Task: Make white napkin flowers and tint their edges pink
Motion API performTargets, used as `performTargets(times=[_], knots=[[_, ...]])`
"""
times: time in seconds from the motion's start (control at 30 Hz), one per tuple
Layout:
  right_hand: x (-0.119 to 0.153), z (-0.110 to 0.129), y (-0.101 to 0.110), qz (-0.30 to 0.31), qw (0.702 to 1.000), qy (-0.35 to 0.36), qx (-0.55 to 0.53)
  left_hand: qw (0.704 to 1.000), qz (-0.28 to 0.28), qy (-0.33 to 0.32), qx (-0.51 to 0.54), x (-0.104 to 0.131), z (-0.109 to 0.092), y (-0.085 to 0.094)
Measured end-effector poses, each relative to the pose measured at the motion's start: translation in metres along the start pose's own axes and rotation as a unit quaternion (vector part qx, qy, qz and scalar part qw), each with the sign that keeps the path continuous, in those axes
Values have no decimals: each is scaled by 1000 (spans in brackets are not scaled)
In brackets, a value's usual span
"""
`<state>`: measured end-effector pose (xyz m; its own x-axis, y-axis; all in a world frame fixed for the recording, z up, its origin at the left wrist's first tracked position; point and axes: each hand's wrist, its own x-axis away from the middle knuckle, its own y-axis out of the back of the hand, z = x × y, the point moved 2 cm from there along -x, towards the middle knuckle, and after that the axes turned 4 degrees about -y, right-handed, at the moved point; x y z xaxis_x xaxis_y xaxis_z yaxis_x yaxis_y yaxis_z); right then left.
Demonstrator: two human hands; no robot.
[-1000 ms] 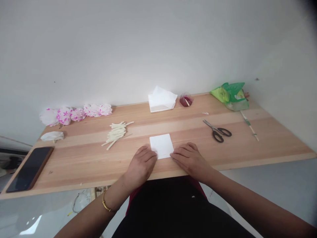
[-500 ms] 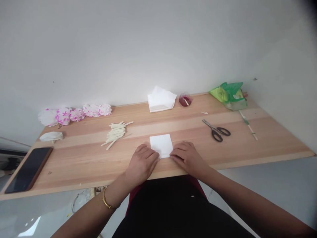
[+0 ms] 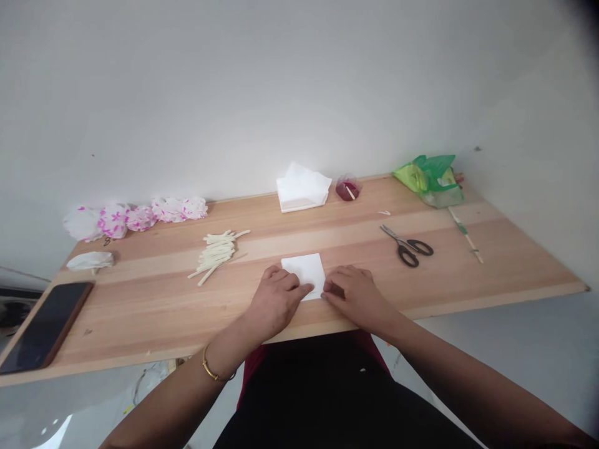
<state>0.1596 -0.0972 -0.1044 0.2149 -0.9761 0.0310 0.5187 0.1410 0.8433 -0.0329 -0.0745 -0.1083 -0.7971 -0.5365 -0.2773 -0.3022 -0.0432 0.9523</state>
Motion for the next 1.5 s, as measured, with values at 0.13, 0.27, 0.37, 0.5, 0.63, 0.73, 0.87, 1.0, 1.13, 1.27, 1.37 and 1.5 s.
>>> performTargets(times=[0.13,0.27,0.37,0.5,0.63,0.73,0.87,1.0,1.13,1.27,1.37,1.5], knots=[[-2,3,2,17,999,-20,25,1000,17,-1,7,0,2,-1],[-2,7,3,16,998,-26,60,1000,10,-4,9,0,1,-1],[-1,8,4,21,997,-18,65,1000,8,-5,11,1,1,-2],[0,8,3,28,997,-16,70,1000,19,-6,11,1,1,-2],[1,8,2,22,997,-15,66,1000,28,-5,11,1,0,-1],[1,7,2,19,998,-14,61,1000,26,-6,7,1,0,-2],[1,6,1,18,999,-11,50,1000,11,-7,24,4,3,-5],[1,2,4,-20,1000,-23,-6,998,3,4,58,6,4,-6],[1,0,8,-32,998,-24,-57,998,-4,8,57,6,1,-3],[1,2,5,-18,999,-25,-32,999,-2,8,42,5,-2,-2],[1,4,-1,-34,998,-50,-4,1000,1,7,29,6,-2,-4],[1,4,-8,-43,998,-42,37,999,-3,7,40,9,2,-6]])
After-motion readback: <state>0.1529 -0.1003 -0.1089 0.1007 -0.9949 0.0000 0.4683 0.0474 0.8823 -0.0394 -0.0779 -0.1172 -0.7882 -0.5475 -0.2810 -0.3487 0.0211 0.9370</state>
